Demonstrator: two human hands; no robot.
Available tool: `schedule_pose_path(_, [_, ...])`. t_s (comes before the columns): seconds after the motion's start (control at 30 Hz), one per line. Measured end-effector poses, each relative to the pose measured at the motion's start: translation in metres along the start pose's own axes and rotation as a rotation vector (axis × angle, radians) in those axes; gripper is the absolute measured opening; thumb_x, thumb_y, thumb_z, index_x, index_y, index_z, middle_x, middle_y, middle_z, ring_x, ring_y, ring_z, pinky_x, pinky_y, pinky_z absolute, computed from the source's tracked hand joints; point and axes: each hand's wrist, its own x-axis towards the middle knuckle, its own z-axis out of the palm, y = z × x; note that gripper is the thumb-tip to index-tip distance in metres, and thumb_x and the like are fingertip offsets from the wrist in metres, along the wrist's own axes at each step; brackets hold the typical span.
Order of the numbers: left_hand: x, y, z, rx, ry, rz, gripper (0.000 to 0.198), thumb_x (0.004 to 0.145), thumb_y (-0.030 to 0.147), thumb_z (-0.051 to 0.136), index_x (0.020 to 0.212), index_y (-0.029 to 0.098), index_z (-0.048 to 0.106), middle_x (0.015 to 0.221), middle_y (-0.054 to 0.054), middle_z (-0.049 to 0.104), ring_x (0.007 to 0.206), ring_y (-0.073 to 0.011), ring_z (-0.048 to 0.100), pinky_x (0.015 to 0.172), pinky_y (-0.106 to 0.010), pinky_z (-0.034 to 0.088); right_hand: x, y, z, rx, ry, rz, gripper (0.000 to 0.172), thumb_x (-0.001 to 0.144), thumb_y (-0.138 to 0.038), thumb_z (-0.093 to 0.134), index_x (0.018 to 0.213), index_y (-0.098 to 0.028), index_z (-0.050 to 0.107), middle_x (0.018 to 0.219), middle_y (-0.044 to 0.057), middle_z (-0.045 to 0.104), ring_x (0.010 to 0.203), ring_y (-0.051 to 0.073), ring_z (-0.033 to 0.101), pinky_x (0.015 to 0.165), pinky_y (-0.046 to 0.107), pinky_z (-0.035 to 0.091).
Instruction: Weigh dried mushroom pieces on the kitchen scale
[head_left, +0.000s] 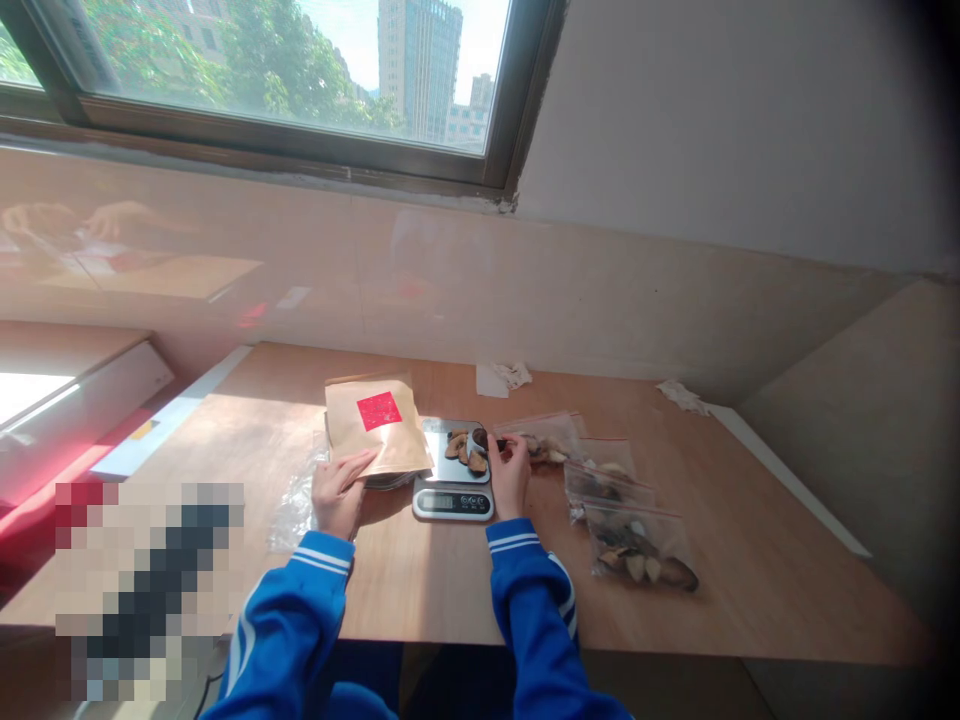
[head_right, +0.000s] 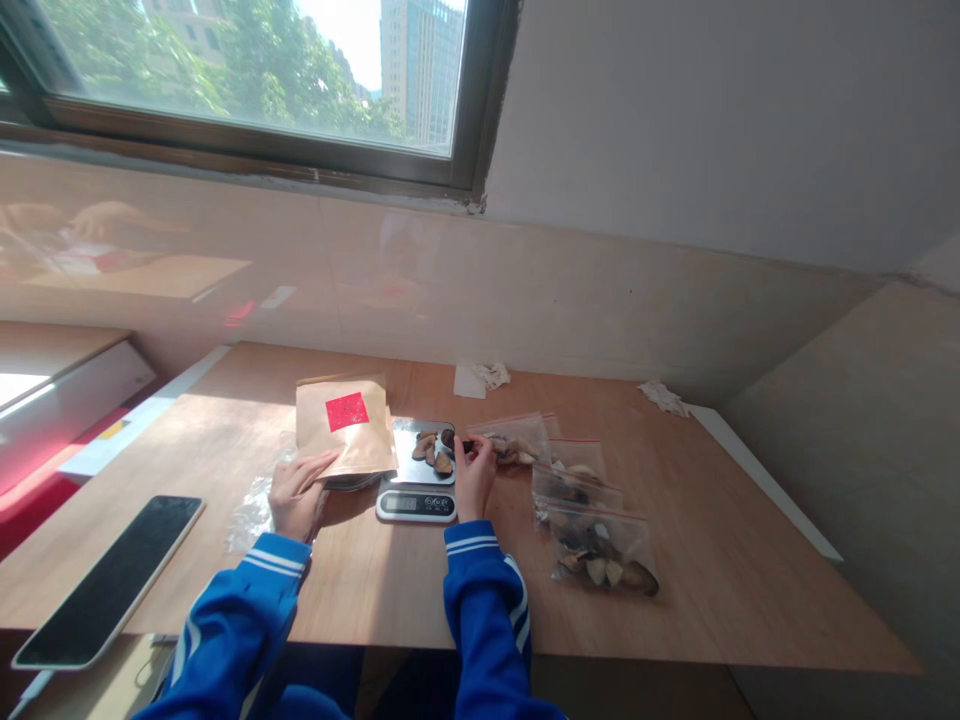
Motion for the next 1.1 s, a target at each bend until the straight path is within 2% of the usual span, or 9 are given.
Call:
schedule_pose_path(0.17, [0.001,0.008,-0.002,-0.007,0.004,-0.038,0.025,0.082,0.016,0.054,0.098,0.024,0.072,0.095,-0.002,0.071,0.083,-0.0195,0.057,0.079,-0.036,0.044,0.004,0.003,0.008,-0.159,-0.04,-0.096,0.042,0.084,-0.058,0.045,0.083,-0.017,0.058,0.089,0.012,0.061,0.09,0.025,0.052,0.085,0.04,0.038])
schedule_pose_path(0.3, [0.001,0.008,-0.002,-0.006,-0.003,-0.035,0.024,0.082,0.017,0.054,0.097,0.024,0.072,0.095,-0.002,0.071,0.083,-0.0193,0.057,0.078,-0.036,0.043,-0.001,0.001,0.006,-0.167,-0.062,-0.194,0.039,0.091,-0.049,0.037,0.098,-0.017,0.059,0.101,0.012,0.058,0.1,0.025,0.05,0.092,0.043,0.034])
schedule_pose_path(0.4, [0.001,0.006,-0.001,0.004,-0.013,-0.035,0.025,0.083,0.017,0.053,0.098,0.024,0.072,0.096,-0.002,0.071,0.085,-0.0195,0.058,0.078,-0.036,0.043,-0.009,-0.004,-0.001,-0.141,-0.066,-0.282,0.033,0.091,-0.042,0.039,0.109,-0.018,0.055,0.109,0.012,0.054,0.105,0.024,0.048,0.094,0.043,0.033])
schedule_pose_path(0.53, [0.0,0.004,-0.001,0.008,-0.02,-0.017,0.027,0.082,0.016,0.051,0.097,0.024,0.072,0.096,-0.003,0.071,0.085,-0.0197,0.059,0.078,-0.037,0.043,-0.02,-0.014,-0.006,-0.234,-0.162,-0.323,0.029,0.084,-0.042,0.052,0.104,-0.022,0.059,0.116,0.011,0.047,0.104,0.026,0.045,0.091,0.045,0.035])
schedule_pose_path(0.67, [0.0,0.003,-0.001,0.015,-0.015,-0.022,0.027,0.082,0.015,0.051,0.098,0.024,0.072,0.096,-0.003,0.071,0.085,-0.0197,0.058,0.078,-0.036,0.043,-0.027,-0.018,0.001,-0.361,-0.219,-0.316,0.022,0.078,-0.038,0.06,0.094,-0.022,0.062,0.12,0.011,0.043,0.105,0.03,0.041,0.088,0.047,0.034])
schedule_pose_path(0.83, [0.0,-0.003,0.001,0.026,-0.011,0.022,0.029,0.08,0.013,0.052,0.098,0.024,0.072,0.094,-0.002,0.071,0.082,-0.0192,0.058,0.075,-0.035,0.043,-0.027,-0.023,0.004,-0.333,-0.206,-0.263,0.014,0.078,-0.034,0.059,0.083,-0.022,0.063,0.114,0.01,0.049,0.104,0.03,0.042,0.087,0.046,0.033])
schedule_pose_path(1.0, [-0.001,-0.001,0.0,0.023,-0.017,0.008,0.027,0.081,0.016,0.053,0.098,0.024,0.072,0.095,-0.003,0.071,0.083,-0.0194,0.058,0.076,-0.036,0.044,-0.012,-0.019,-0.002,-0.093,-0.094,-0.167,0.021,0.081,-0.039,0.056,0.089,-0.02,0.059,0.103,0.009,0.057,0.099,0.025,0.049,0.089,0.043,0.037])
schedule_pose_path(1.1, [-0.001,0.0,-0.001,0.021,-0.02,-0.01,0.026,0.081,0.017,0.053,0.097,0.024,0.072,0.096,-0.003,0.07,0.083,-0.0195,0.058,0.076,-0.036,0.044,0.004,-0.008,-0.002,0.117,-0.139,-0.054,0.027,0.084,-0.042,0.051,0.096,-0.018,0.055,0.096,0.01,0.061,0.09,0.022,0.055,0.08,0.037,0.045])
